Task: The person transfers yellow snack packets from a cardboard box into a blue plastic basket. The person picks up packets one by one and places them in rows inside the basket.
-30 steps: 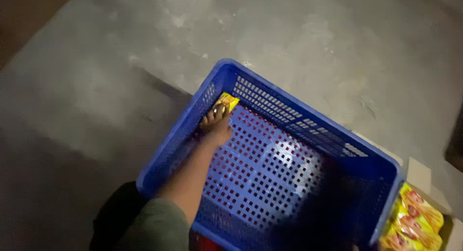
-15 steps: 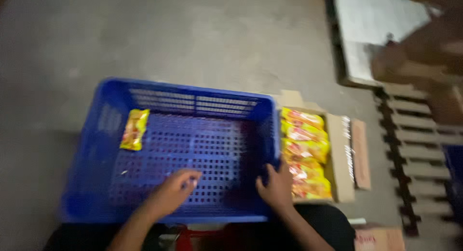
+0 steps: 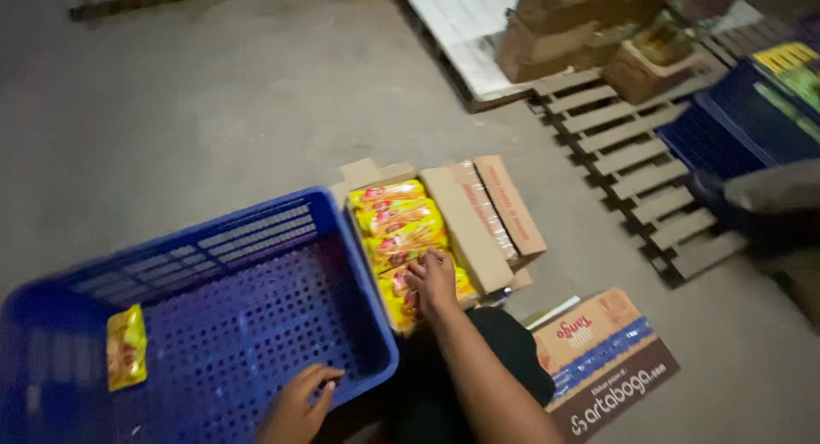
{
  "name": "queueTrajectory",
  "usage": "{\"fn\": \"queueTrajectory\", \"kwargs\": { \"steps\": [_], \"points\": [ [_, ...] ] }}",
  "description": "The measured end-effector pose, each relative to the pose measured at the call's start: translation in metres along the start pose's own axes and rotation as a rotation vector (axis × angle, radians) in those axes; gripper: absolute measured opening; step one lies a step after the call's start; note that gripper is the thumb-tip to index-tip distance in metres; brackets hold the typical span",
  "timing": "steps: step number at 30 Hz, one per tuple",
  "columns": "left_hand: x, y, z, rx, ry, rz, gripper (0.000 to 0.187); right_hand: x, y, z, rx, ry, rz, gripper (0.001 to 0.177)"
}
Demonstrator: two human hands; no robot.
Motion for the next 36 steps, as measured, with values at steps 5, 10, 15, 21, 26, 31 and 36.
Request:
{"fn": "queueTrajectory", "kwargs": {
  "steps": [5, 10, 15, 21, 26, 31, 36],
  "points": [
    [0.033, -0.024, -0.013, 0.083, 0.003, 0.049, 0.025, -0.015, -0.020, -0.010, 0.292, -0.020, -0.047, 0.060],
    [0.046, -0.024, -0.020, -0.144, -0.066, -0.002, 0.022, -0.014, -0.017, -0.025, 0.385, 0.013, -0.141, 0.048],
    [0.042, -0.023, -0.019, -0.285, -0.103, -0.013, 0.022, -0.003, -0.032, -0.015, 0.405, 0.034, -0.058, 0.042],
    [0.038, -0.010, -0.020, -0.286, -0.115, -0.052, 0.022, 0.015, -0.019, -0.006, 0.339, -0.125, 0.228, 0.045],
    [0.039, -0.012, -0.021, -0.258, -0.126, -0.012, 0.021, 0.024, -0.050, 0.028, 0.260, -0.081, 0.376, 0.032],
    [0.032, 0.003, -0.023, -0.275, -0.130, 0.000, 0.020, 0.018, -0.032, 0.004, 0.250, -0.040, 0.336, 0.027],
    [0.031, 0.002, -0.022, -0.314, -0.123, -0.038, 0.021, 0.019, -0.044, 0.004, 0.118, -0.056, 0.154, 0.022]
  ]
}}
Point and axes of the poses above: each hand's wrist, its own z-axis away from the middle knuckle, its own x-axis out of the palm, y = z × x, the point moved 7 cm from there along -z, towards the middle knuckle, and after that the axes turned 10 degrees about y, right-handed, at the moved point
